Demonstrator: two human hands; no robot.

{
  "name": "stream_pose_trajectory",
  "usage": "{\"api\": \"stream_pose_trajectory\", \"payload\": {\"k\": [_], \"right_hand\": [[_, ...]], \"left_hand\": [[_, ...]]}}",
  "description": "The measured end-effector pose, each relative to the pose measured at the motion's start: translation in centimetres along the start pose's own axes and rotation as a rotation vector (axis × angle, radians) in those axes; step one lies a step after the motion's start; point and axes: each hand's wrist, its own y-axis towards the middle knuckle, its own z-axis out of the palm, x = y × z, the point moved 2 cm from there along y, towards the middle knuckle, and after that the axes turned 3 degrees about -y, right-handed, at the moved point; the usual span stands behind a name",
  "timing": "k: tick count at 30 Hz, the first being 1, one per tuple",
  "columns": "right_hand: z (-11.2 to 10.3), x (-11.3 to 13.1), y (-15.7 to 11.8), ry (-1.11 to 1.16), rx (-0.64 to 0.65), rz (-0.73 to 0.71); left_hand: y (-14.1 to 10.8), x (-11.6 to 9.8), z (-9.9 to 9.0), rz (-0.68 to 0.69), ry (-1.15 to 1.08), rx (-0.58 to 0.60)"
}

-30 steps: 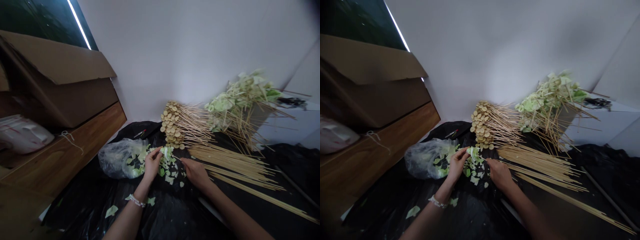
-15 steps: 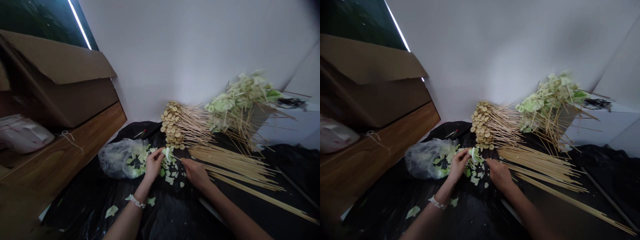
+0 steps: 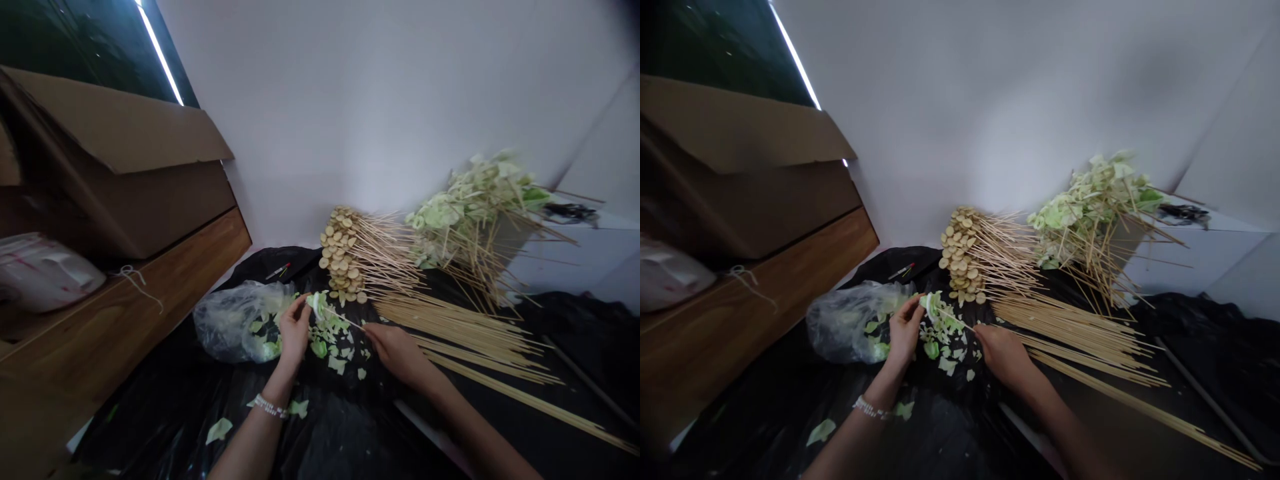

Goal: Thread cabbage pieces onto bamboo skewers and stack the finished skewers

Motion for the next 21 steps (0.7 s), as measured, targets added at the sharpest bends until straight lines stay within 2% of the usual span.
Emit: {"api": "stream_pose_trajectory", "payload": {"k": [4,7,9,12,15,17,21], "right_hand": [[-2.4,0.3,-1.5,-0.040,0.072,0.029],[-3.2,0.6,-2.3,0.066,0.080,0.010],[-2.8,0.7,-2.5,0.283,0.117,0.044],[-0.9,0.6,-2.7,0.680,0.201,0.190],[0.7,0.5,-2.7,0.857,0.139,0.250],[1.2,0.7,-2.8,0.896,0.107,0.263],[1.9,1.2,-3.0,0.880,0.134,0.267]], "left_hand": [[0.4,0.2,-0.4,0.028,0.011,-0.047],[0.3,0.3,-0.3,0.027,0.010,-0.036],[0.2,0.4,-0.2,0.016,-0.005,-0.039],[0.3,0.4,-0.2,-0.011,-0.066,-0.052],[0.3,0.1,-0.2,-0.106,-0.240,-0.071],[0.1,-0.2,0.0,-0.221,-0.417,-0.019],[-0.9,-1.0,1.1,-0.483,-0.715,0.253]]}}
